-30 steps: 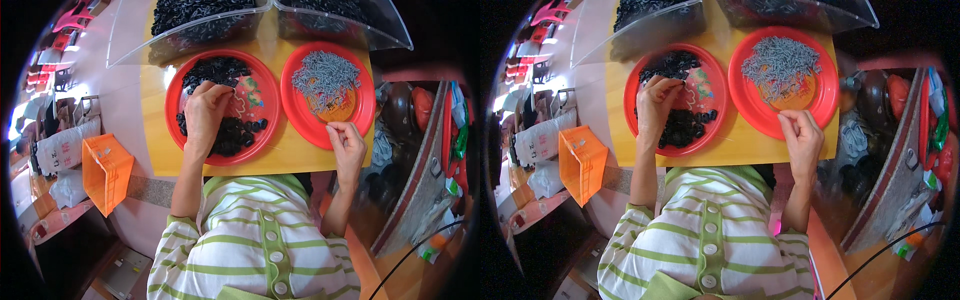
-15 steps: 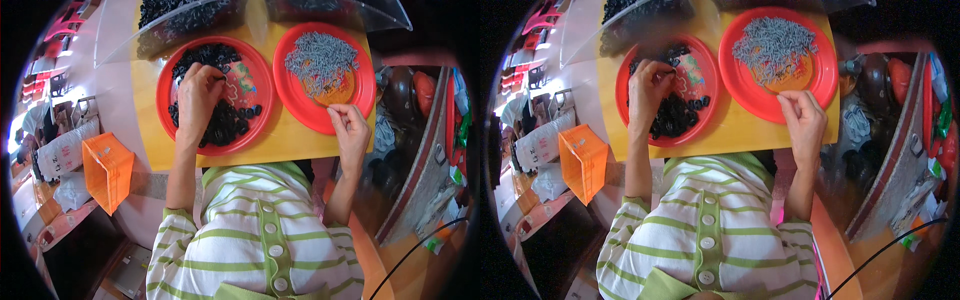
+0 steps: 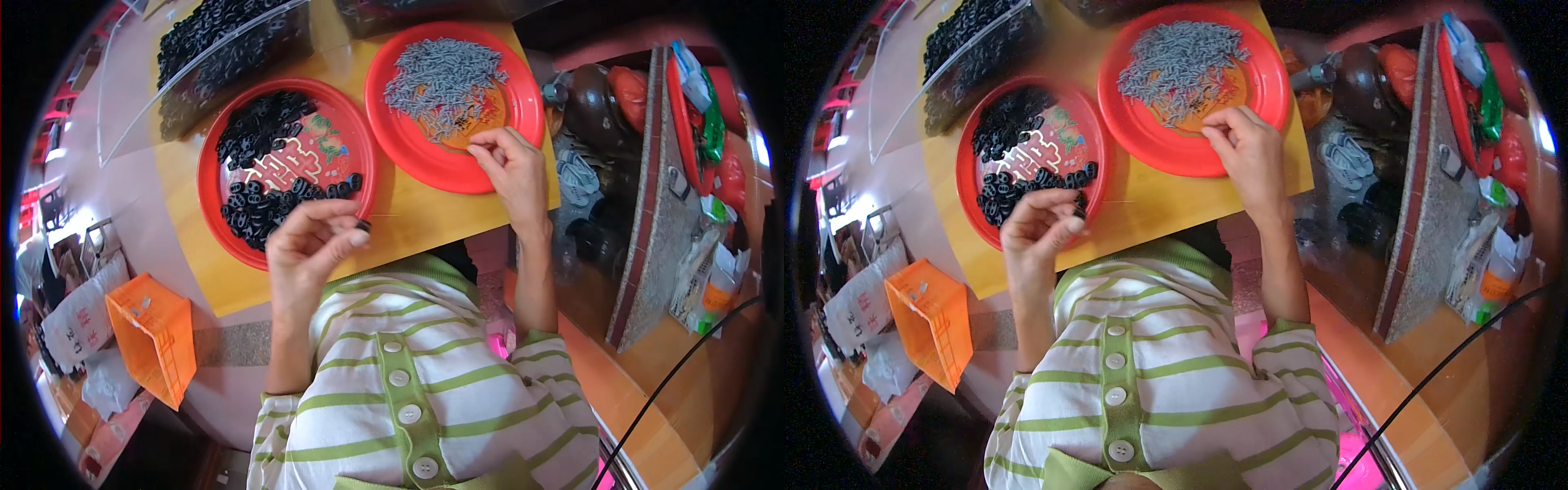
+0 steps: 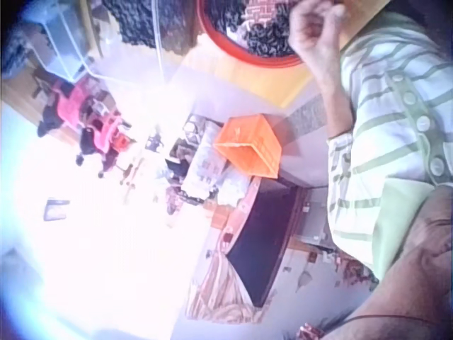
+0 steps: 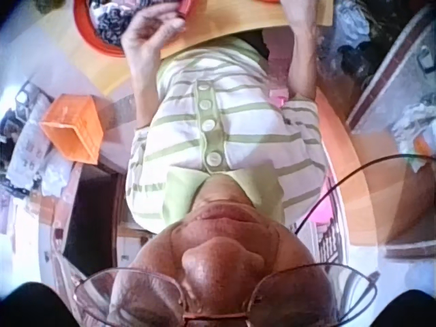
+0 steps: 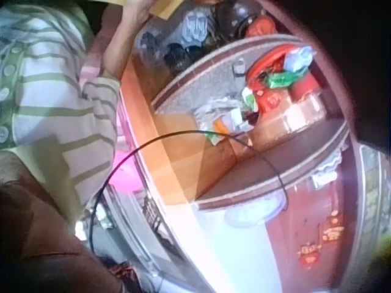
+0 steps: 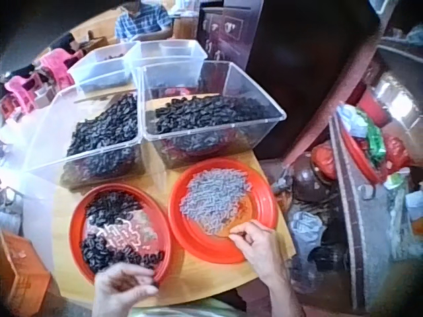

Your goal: The person sits at a table and repeatedly picks up small black plastic components and metal screws from red trays. They insert the screws into the plastic parts by hand, performing a repetitive assembly task. The workspace includes clear bins filled with similar components and other workers visible in the background.

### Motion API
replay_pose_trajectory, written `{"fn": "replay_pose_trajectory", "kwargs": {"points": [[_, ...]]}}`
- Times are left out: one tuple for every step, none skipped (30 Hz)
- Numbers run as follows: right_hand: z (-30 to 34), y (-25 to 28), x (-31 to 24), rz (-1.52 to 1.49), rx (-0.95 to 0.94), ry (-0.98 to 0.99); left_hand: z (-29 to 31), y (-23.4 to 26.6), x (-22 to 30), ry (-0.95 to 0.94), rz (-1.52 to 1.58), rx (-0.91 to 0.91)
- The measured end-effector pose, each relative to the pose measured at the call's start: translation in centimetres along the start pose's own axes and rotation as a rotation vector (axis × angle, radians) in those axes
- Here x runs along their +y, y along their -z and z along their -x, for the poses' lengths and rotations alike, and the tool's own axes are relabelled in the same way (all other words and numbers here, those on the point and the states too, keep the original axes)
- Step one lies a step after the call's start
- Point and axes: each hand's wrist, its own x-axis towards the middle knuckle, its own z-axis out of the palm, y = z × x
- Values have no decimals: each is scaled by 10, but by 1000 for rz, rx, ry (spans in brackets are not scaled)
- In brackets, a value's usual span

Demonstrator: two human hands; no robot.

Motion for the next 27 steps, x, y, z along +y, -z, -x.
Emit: {"fn": "replay_pose_trajectory", "kwargs": {"points": [[-3, -1, 3, -15, -6, 15, 3, -6, -6, 24, 22, -38], [-5, -3, 5, -19, 1, 5, 6, -11, -12, 47, 44, -76], [-8, -6, 6, -24, 3, 2, 7, -15, -14, 90, 31, -150], [-11, -8, 7, -29, 4, -1, 8, -18, -16, 132, 17, -224], [-12, -8, 8, -33, 4, 0, 9, -20, -23, 155, 3, -286], [-13, -10, 8, -43, 7, -1, 11, -24, -23, 183, 13, -335], [-13, -11, 7, -53, 9, -2, 11, -26, -25, 125, -19, -372], [-15, -12, 7, -63, 11, -3, 10, -27, -28, 68, -52, -408], [-15, -12, 7, -45, 16, 12, 9, -26, -31, 57, -73, -427], [-15, -13, 7, -27, 20, 26, 8, -24, -33, 45, -94, -445], [-16, -13, 7, -9, 23, 40, 7, -23, -34, 34, -114, -463], [-16, -14, 7, 3, 31, 50, 7, -23, -33, 92, -73, -447], [-16, -14, 6, 14, 38, 60, 8, -23, -31, 149, -31, -429], [-16, -15, 6, 26, 44, 70, 8, -24, -30, 207, 11, -412], [-16, -16, 8, 46, 58, 97, 8, -24, -29, 211, 2, -408], [-15, -17, 11, 66, 71, 123, 7, -24, -28, 215, -7, -404], [-16, -18, 13, 86, 85, 149, 7, -25, -27, 219, -16, -401], [-16, -18, 12, 124, 79, 172, 7, -25, -26, 206, -14, -394], [-16, -19, 9, 161, 74, 195, 6, -26, -25, 193, -12, -388], [-16, -19, 8, 199, 69, 217, 6, -27, -24, 180, -10, -382], [-17, -20, 8, 231, 64, 225, 5, -27, -24, 156, -20, -385], [-18, -21, 9, 263, 60, 233, 4, -28, -24, 131, -31, -387], [-19, -22, 10, 295, 57, 241, 3, -27, -24, 107, -41, -390], [-19, -21, 11, 306, 61, 230, 1, -26, -26, 49, -107, -398], [-18, -20, 12, 317, 65, 219, -2, -24, -29, -8, -174, -405], [-17, -18, 12, 328, 70, 207, -5, -23, -31, -65, -240, -412], [-15, -15, 8, 218, 40, 143, -10, -25, -31, -142, -244, -411]]}}
